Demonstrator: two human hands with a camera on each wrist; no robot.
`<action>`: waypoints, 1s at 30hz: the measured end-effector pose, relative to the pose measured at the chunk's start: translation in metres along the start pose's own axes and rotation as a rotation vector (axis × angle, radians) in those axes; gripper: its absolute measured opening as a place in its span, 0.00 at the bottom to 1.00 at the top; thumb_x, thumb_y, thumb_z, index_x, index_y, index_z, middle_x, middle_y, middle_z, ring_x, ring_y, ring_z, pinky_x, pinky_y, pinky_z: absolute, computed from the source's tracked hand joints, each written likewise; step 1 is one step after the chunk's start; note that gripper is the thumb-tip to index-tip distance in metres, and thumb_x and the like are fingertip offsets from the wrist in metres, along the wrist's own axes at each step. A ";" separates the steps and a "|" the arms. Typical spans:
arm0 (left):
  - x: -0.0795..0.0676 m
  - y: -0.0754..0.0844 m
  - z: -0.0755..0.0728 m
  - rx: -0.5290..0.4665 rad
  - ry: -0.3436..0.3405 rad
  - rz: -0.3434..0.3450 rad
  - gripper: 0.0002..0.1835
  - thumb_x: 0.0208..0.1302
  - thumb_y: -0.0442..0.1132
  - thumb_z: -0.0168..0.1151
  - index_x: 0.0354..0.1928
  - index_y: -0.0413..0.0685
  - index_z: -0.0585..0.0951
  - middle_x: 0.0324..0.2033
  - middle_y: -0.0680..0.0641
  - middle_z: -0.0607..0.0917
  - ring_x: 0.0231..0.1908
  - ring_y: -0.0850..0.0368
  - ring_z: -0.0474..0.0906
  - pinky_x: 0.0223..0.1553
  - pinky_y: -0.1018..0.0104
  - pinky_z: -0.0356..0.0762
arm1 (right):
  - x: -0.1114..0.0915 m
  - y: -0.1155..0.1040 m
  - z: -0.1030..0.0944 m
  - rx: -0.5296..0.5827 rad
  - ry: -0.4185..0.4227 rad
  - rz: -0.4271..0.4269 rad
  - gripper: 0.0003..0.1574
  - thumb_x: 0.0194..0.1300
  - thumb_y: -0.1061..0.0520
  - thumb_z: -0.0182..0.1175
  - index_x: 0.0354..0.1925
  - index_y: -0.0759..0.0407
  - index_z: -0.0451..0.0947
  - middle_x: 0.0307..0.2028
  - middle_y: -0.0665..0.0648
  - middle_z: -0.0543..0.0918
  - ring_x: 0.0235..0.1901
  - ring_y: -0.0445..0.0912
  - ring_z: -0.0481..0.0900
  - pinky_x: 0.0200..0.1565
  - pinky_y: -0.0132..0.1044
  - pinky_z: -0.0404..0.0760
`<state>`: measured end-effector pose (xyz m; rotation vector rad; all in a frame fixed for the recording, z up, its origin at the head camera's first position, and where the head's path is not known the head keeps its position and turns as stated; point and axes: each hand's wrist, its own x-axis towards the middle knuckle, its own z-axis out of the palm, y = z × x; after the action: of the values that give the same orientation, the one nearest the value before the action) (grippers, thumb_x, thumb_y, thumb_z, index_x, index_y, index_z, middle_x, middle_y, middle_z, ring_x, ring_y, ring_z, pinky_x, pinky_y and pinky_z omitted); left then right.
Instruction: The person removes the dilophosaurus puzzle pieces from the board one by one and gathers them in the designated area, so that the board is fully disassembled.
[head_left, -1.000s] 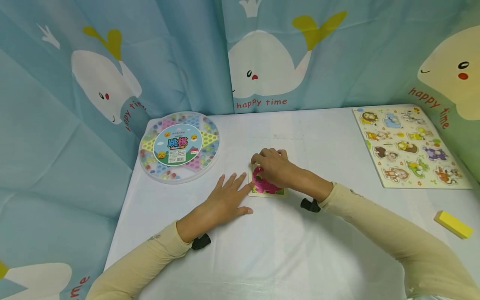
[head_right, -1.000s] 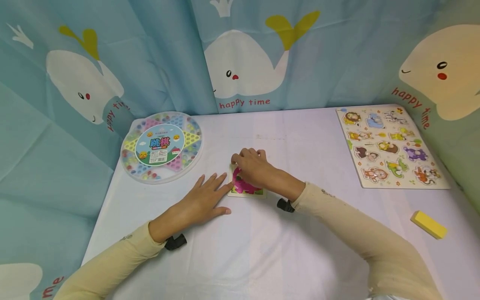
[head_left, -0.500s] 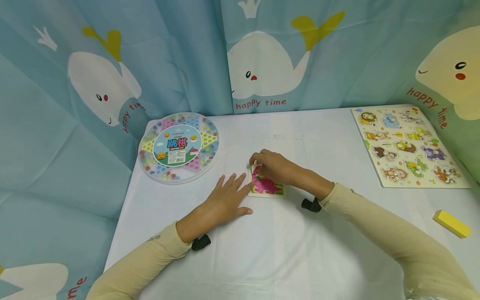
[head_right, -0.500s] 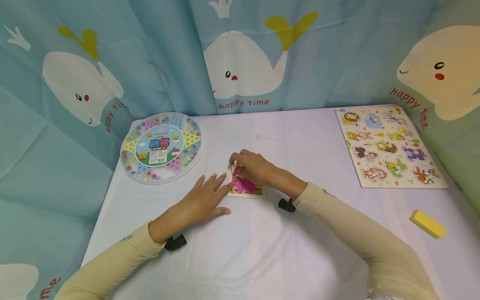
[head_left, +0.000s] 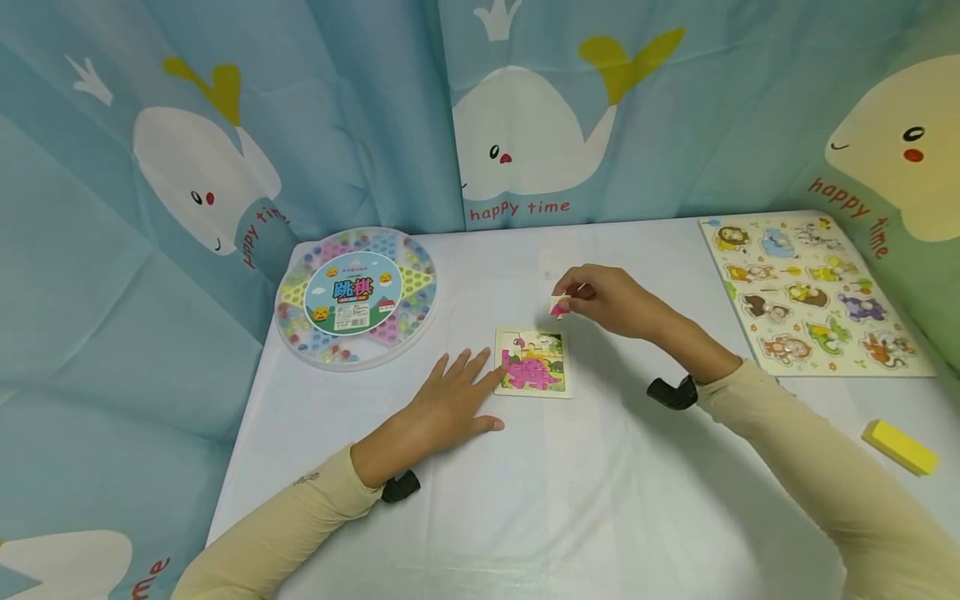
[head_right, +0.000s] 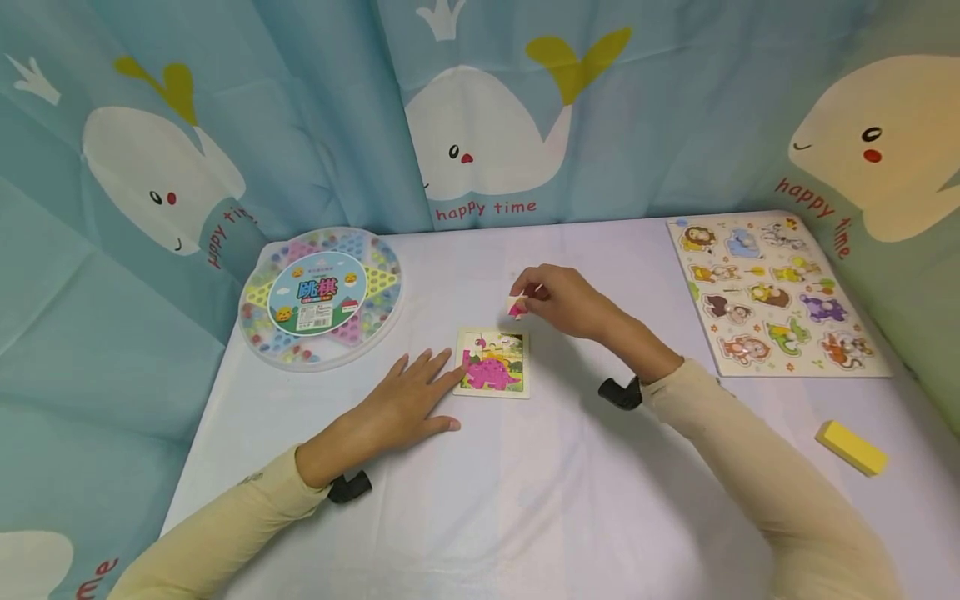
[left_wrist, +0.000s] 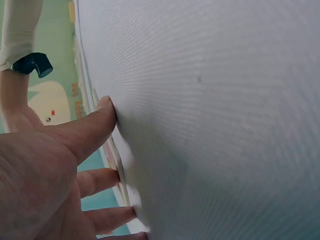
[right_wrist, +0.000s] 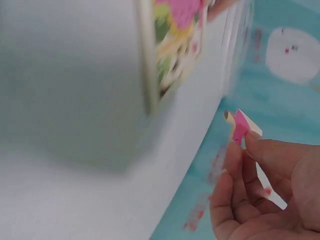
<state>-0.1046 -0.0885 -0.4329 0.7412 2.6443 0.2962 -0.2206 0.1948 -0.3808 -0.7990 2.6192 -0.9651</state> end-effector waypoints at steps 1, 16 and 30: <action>0.000 0.000 0.000 -0.004 -0.002 0.000 0.44 0.74 0.63 0.61 0.84 0.57 0.59 0.84 0.41 0.53 0.83 0.36 0.47 0.80 0.36 0.44 | -0.003 0.005 -0.005 -0.005 0.000 0.020 0.10 0.76 0.66 0.62 0.52 0.65 0.83 0.46 0.61 0.88 0.47 0.55 0.88 0.49 0.46 0.83; -0.001 0.001 -0.001 -0.034 -0.015 -0.004 0.44 0.75 0.62 0.61 0.84 0.56 0.58 0.84 0.42 0.51 0.83 0.37 0.45 0.78 0.36 0.53 | -0.024 0.065 -0.020 -0.078 -0.081 0.171 0.09 0.73 0.67 0.62 0.50 0.65 0.84 0.43 0.61 0.84 0.45 0.54 0.80 0.47 0.46 0.79; -0.001 0.000 0.000 -0.042 -0.021 -0.006 0.44 0.74 0.62 0.61 0.85 0.57 0.57 0.85 0.42 0.50 0.83 0.37 0.44 0.79 0.36 0.52 | -0.022 0.060 0.002 -0.212 0.043 0.167 0.10 0.70 0.69 0.66 0.48 0.69 0.78 0.45 0.70 0.78 0.46 0.61 0.77 0.49 0.55 0.78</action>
<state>-0.1038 -0.0889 -0.4325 0.7190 2.6114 0.3395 -0.2262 0.2444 -0.4211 -0.5972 2.8055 -0.6756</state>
